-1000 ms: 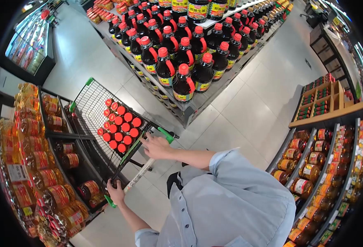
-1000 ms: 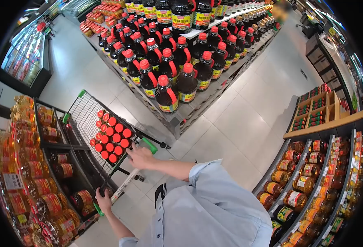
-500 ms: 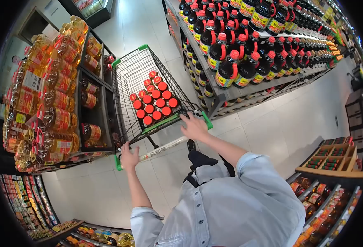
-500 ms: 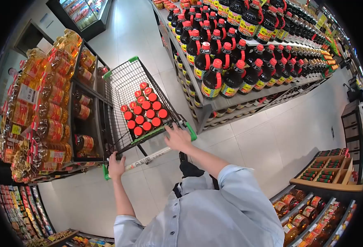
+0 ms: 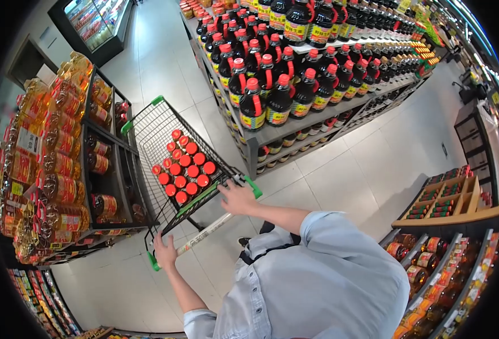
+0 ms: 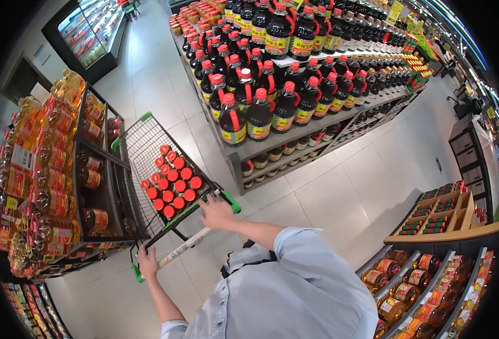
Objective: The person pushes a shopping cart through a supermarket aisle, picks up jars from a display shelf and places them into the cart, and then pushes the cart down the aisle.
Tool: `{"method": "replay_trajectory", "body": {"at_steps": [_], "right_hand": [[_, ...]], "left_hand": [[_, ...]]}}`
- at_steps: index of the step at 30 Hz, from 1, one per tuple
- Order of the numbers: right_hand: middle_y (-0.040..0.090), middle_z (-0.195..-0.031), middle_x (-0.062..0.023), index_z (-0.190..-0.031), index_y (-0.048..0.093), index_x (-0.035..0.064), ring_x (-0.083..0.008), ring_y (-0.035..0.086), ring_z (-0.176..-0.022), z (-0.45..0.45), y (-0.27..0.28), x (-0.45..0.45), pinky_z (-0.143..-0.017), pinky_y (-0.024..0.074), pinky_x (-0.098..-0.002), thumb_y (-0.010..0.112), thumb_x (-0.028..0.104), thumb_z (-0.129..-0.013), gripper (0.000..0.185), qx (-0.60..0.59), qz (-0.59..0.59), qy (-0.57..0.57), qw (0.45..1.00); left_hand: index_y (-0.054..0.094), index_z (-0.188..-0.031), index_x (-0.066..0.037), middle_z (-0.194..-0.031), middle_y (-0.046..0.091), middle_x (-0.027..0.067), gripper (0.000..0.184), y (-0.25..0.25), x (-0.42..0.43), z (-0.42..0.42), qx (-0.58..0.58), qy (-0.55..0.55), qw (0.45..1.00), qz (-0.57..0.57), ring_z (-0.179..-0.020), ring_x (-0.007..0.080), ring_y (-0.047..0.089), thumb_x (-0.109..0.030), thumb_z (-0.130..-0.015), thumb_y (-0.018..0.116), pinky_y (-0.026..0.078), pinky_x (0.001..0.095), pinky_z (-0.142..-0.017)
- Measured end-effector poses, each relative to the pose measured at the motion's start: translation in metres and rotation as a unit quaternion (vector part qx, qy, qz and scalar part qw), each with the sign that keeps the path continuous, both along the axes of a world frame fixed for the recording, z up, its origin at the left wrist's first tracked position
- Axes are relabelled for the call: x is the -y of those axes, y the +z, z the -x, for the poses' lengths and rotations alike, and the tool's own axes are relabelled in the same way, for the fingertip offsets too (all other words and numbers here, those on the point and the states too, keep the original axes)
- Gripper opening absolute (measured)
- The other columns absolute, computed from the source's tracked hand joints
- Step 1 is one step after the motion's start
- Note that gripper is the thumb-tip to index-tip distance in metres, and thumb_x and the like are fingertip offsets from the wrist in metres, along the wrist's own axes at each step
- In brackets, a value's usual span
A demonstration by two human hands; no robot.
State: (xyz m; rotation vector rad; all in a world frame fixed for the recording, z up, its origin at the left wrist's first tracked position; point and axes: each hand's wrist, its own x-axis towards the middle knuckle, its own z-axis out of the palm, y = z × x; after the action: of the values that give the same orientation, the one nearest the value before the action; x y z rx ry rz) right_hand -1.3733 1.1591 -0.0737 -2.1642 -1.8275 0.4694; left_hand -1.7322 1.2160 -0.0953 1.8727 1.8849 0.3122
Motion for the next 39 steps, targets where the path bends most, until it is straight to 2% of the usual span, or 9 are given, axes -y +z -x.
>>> {"method": "replay_trajectory", "body": {"at_steps": [6, 11, 15, 19, 21, 23, 26, 32, 39], "right_hand": [[0.045, -0.14, -0.0312, -0.143, 0.047, 0.011, -0.0361, 0.071, -0.083, -0.018, 0.002, 0.029, -0.058, 0.0565, -0.0465, 0.058, 0.035, -0.087, 0.062, -0.035, 0.021, 0.045, 0.998], [0.037, -0.145, -0.0383, -0.146, 0.041, 0.0049, -0.0374, 0.07, -0.089, -0.037, 0.02, 0.052, -0.062, 0.0581, -0.0449, 0.059, 0.036, -0.087, 0.069, -0.079, 0.089, 0.088, 0.989], [0.036, -0.146, -0.0383, -0.147, 0.035, -0.0014, -0.0382, 0.067, -0.092, -0.051, 0.017, 0.074, -0.065, 0.0583, -0.0447, 0.058, 0.036, -0.088, 0.074, -0.078, 0.083, 0.133, 0.985], [0.034, -0.147, -0.0379, -0.148, 0.035, -0.0012, -0.0391, 0.067, -0.095, -0.072, 0.022, 0.089, -0.067, 0.0591, -0.0455, 0.058, 0.036, -0.088, 0.074, -0.09, 0.088, 0.172, 0.977], [0.033, -0.145, -0.0412, -0.146, 0.033, -0.0064, -0.0414, 0.066, -0.096, -0.082, 0.029, 0.097, -0.067, 0.0589, -0.0458, 0.059, 0.031, -0.086, 0.075, -0.109, 0.095, 0.183, 0.972], [0.034, -0.146, -0.0395, -0.145, 0.034, -0.006, -0.0417, 0.066, -0.097, -0.086, 0.027, 0.101, -0.068, 0.0595, -0.0458, 0.058, 0.032, -0.087, 0.074, -0.09, 0.109, 0.195, 0.971], [0.035, -0.147, -0.0367, -0.145, 0.035, -0.0046, -0.041, 0.066, -0.1, -0.101, 0.036, 0.113, -0.069, 0.0599, -0.0448, 0.058, 0.035, -0.087, 0.074, -0.074, 0.13, 0.243, 0.958], [0.036, -0.149, -0.033, -0.147, 0.035, -0.0005, -0.0395, 0.067, -0.103, -0.132, 0.026, 0.141, -0.07, 0.0597, -0.0462, 0.058, 0.04, -0.087, 0.076, -0.024, 0.105, 0.258, 0.96], [0.038, -0.148, -0.0289, -0.148, 0.037, 0.0064, -0.0415, 0.065, -0.107, -0.167, 0.03, 0.162, -0.081, 0.0564, -0.0502, 0.057, 0.043, -0.088, 0.073, -0.001, 0.108, 0.283, 0.953]], "left_hand": [[0.06, -0.131, -0.01, -0.136, 0.059, 0.0127, 0.049, 0.019, 0.047, -0.024, 0.022, 0.066, 0.998, 0.005, -0.127, 0.0319, 0.054, -0.044, -0.095, 0.058, 0.042, 0.041, -0.103], [0.06, -0.131, -0.01, -0.135, 0.06, 0.0115, 0.045, 0.011, 0.085, -0.036, 0.014, 0.103, 0.994, 0.022, -0.122, 0.0305, 0.057, -0.037, -0.095, 0.061, 0.044, 0.0404, -0.099], [0.058, -0.133, -0.009, -0.135, 0.06, 0.0113, 0.046, 0.015, 0.125, -0.047, 0.012, 0.121, 0.992, 0.028, -0.124, 0.0299, 0.055, -0.032, -0.094, 0.063, 0.045, 0.0396, -0.096], [0.057, -0.134, -0.011, -0.135, 0.06, 0.0102, 0.046, 0.009, 0.154, -0.059, 0.019, 0.142, 0.989, 0.02, -0.124, 0.0293, 0.055, -0.03, -0.093, 0.064, 0.046, 0.039, -0.094], [0.057, -0.135, -0.012, -0.135, 0.061, 0.008, 0.045, 0.022, 0.172, -0.08, 0.019, 0.155, 0.987, 0.022, -0.124, 0.0282, 0.056, -0.027, -0.092, 0.065, 0.047, 0.0384, -0.095], [0.059, -0.131, -0.012, -0.132, 0.062, 0.0083, 0.044, 0.016, 0.184, -0.083, 0.056, 0.166, 0.984, 0.005, -0.122, 0.0289, 0.058, -0.022, -0.089, 0.068, 0.048, 0.0392, -0.095], [0.061, -0.126, -0.01, -0.13, 0.062, 0.0129, 0.046, 0.019, 0.215, -0.103, -0.003, 0.173, 0.984, -0.041, -0.123, 0.0327, 0.056, -0.025, -0.084, 0.072, 0.044, 0.0404, -0.104], [0.062, -0.121, -0.01, -0.13, 0.061, 0.0133, 0.044, 0.021, 0.264, -0.14, 0.006, 0.207, 0.977, -0.051, -0.125, 0.0329, 0.055, -0.03, -0.083, 0.072, 0.045, 0.0422, -0.104], [0.06, -0.127, -0.014, -0.135, 0.059, 0.0106, 0.051, 0.027, 0.321, -0.189, -0.02, 0.251, 0.968, -0.021, -0.128, 0.0297, 0.054, -0.039, -0.083, 0.069, 0.047, 0.0429, -0.101]]}}
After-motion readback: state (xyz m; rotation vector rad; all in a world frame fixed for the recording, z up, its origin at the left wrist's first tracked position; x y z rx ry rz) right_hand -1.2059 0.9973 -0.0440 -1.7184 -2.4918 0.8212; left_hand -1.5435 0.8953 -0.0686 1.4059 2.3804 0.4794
